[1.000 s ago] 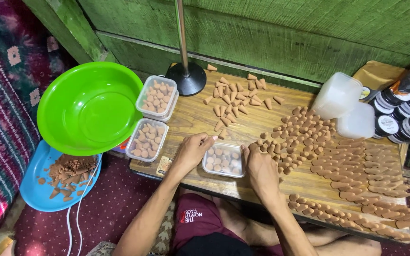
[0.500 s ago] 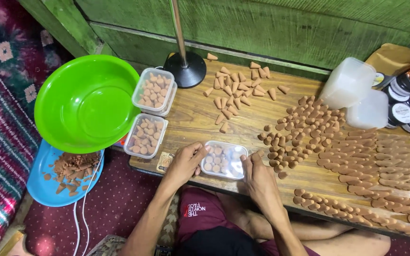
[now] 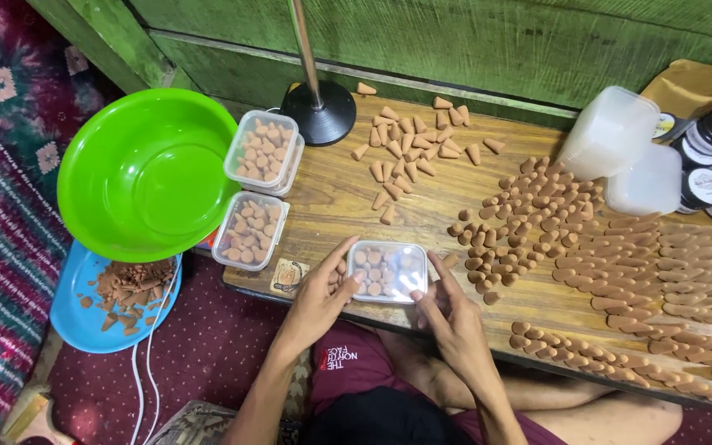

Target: The person sorts incense cones by hand into plastic containers, organizing them onto a wooden board.

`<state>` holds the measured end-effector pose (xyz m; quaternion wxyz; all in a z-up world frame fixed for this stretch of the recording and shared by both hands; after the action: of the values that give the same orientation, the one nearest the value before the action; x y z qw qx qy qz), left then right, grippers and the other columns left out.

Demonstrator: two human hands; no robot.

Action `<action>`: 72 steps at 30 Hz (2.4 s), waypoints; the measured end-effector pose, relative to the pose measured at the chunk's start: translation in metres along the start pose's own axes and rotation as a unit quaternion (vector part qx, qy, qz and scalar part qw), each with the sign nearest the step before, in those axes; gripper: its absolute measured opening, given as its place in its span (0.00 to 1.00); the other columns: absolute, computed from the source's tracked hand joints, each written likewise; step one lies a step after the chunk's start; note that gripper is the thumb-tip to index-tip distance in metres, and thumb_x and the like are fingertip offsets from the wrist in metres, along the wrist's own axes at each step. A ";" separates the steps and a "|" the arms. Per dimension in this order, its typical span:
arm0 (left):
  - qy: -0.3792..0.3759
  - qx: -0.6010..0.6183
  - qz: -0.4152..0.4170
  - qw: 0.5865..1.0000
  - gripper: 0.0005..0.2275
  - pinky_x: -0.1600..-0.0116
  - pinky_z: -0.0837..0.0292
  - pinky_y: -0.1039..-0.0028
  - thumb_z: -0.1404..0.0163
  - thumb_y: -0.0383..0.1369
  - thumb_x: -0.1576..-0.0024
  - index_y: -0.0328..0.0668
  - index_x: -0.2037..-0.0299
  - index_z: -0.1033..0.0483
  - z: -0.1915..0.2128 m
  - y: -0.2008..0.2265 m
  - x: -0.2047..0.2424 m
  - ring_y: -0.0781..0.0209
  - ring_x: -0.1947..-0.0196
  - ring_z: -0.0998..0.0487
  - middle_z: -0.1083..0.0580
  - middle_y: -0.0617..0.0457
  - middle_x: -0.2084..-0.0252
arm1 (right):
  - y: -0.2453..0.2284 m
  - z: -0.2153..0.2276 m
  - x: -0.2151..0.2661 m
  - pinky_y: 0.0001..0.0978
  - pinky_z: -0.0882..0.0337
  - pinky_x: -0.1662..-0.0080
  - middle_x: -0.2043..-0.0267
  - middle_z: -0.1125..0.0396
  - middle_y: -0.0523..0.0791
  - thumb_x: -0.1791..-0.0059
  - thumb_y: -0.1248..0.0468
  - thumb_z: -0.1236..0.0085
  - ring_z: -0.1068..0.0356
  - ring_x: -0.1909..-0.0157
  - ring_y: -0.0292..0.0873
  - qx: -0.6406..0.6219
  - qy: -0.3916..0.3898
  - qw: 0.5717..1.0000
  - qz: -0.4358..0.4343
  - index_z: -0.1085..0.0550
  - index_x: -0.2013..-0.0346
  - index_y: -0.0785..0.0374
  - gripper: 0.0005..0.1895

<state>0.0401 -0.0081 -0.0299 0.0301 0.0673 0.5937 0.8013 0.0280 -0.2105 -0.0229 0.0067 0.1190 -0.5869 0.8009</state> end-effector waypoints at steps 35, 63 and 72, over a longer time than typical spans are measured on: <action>-0.031 -0.029 -0.007 0.999 0.41 0.50 0.19 0.66 0.36 0.32 0.55 0.41 0.30 0.42 0.000 0.006 -0.004 0.47 0.46 0.22 0.34 0.37 0.33 | -0.005 -0.001 -0.006 0.24 0.34 0.73 0.75 0.30 0.45 0.55 0.73 0.40 0.33 0.75 0.36 -0.117 -0.063 0.991 -0.005 0.45 0.27 0.67 0.42; 0.043 -0.030 0.115 0.992 0.05 0.73 0.24 0.77 0.50 0.33 0.38 0.39 0.60 0.28 0.004 -0.032 -0.046 0.61 0.71 0.21 0.24 0.47 0.62 | -0.019 0.011 -0.013 0.27 0.34 0.66 0.68 0.34 0.43 0.55 0.67 0.37 0.36 0.68 0.38 0.070 -0.071 0.994 -0.045 0.35 0.30 0.56 0.38; 0.079 -0.073 0.033 0.994 0.12 0.54 0.26 0.56 0.48 0.39 0.38 0.36 0.60 0.28 0.009 0.001 -0.041 0.39 0.58 0.20 0.24 0.38 0.62 | -0.017 0.015 -0.019 0.50 0.28 0.57 0.73 0.25 0.48 0.48 0.55 0.45 0.25 0.68 0.53 0.159 -0.058 0.985 -0.036 0.34 0.34 0.52 0.27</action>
<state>0.0819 -0.0056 -0.0293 -0.0388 0.0207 0.5314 0.8459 0.0520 -0.2169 -0.0067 -0.0171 0.1858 -0.4466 0.8751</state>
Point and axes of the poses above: each hand's wrist, its own x-axis away from the middle knuckle, its own z-axis out of the back of the hand, y = z × x, the point moved 10 cm from there along -x, towards the middle knuckle
